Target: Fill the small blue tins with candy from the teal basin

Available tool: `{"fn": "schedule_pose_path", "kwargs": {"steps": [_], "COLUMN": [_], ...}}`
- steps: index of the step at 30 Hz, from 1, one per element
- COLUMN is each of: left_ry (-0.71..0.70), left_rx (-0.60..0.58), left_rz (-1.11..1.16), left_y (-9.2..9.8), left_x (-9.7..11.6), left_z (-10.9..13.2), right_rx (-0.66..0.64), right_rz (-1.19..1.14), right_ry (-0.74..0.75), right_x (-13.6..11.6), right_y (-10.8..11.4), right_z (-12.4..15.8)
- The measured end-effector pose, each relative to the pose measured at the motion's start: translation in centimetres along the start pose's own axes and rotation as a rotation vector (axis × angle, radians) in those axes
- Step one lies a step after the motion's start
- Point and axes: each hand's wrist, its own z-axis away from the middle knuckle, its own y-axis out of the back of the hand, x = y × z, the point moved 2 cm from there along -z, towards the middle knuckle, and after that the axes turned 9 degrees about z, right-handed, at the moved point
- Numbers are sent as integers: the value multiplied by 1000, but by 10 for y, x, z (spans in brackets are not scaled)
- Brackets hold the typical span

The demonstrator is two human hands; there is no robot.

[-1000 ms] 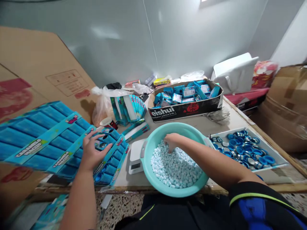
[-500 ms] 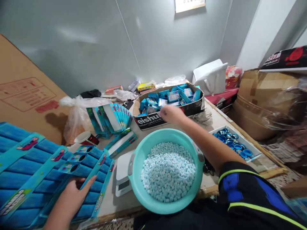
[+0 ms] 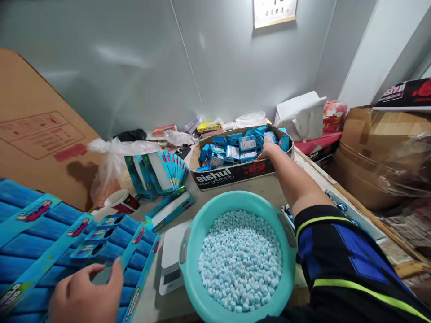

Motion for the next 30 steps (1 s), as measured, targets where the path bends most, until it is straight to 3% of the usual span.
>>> {"fn": "schedule_pose_path", "kwargs": {"steps": [1,2,4,7,9,11,14,19,21,23,26,28,30], "left_ry": [-121,-236,-469,-698,-743,-676,-626,-536,-490,-351,-99,-122,-131], "left_rx": [36,-4,-199,-387,-539,-800,-911,-856,-838,-780,-714,-859,-1046], "left_rz": [59,151,343,473,364,154,67,122,182,466,1212,1440,1353], "left_y": [-2,-9,-35,-97,-143,-183,-208,-208,-203,-192,-159,-134,-117], "left_x": [21,46,102,186,226,245,245,232,233,233,224,217,210], "left_z": [0,-4,-23,-67,-93,-105,-105,-96,-97,-95,-69,-38,-8], "right_rx": [-29,-51,-66,-43,-13,31,113,559,647,607,357,173,43], "right_rz": [11,23,38,43,39,24,-13,-470,-687,-873,-1155,-1245,-1262], "right_ry": [-9,-13,-13,-24,-33,-42,-53,44,139,246,349,371,344], "right_x": [1,2,3,2,-2,-5,-8,-9,-12,-21,-42,-57,-66], "right_y": [-1,-1,-3,-5,-5,-5,0,21,26,26,17,7,-5], "right_z": [3,7,18,39,54,67,81,100,121,156,219,253,271]}}
